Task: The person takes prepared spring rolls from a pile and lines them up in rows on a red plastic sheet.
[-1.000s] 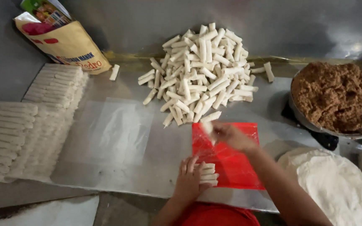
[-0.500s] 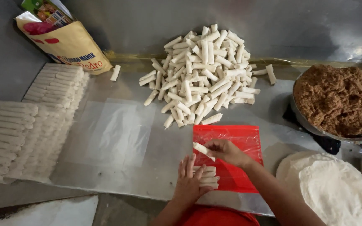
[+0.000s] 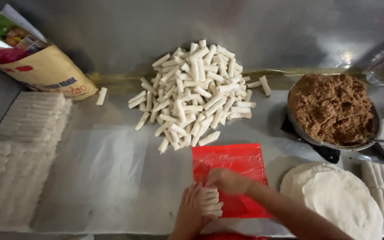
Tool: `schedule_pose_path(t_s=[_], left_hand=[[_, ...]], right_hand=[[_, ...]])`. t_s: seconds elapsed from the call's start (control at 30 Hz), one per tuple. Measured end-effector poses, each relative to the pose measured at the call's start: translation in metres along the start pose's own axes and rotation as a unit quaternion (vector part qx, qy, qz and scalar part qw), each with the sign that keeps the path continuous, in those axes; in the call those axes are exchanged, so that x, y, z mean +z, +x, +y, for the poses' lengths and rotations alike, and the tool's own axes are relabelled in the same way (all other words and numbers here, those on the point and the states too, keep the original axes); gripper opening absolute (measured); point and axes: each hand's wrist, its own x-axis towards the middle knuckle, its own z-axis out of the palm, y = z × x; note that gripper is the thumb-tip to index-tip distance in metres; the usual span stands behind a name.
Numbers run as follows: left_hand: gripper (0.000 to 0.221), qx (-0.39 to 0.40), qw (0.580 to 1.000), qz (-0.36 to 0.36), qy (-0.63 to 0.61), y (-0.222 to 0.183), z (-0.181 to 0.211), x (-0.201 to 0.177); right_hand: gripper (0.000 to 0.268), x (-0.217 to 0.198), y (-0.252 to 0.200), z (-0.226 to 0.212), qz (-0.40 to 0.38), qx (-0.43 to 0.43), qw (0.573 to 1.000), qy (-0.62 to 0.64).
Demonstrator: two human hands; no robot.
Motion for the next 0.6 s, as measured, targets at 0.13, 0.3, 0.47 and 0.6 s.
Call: schedule_pose_path(t_s=[0.13,0.3,0.47,0.6], left_hand=[[0.101,0.026,1.000,0.011,0.009,-0.002,-0.002,0.006],[0.105,0.047,0.991,0.078,0.095,-0.006,-0.015,0.034],[0.051,0.031,0.972,0.186,0.138,0.010,-0.003,0.025],[0.046,0.005,0.963,0.230,0.137,0.026,0.010,0.000]], right_hand=[[0.025,-0.096,-0.005,0.057,0.110,0.242,0.951,-0.161],[0.024,-0.208,0.039,0.119,0.428,0.254,0.839,-0.218],[0.023,-0.222,0.161,0.130,0.459,0.328,0.816,-0.125],[0.079,-0.207,0.220,0.083,0.437,0.425,0.793,-0.006]])
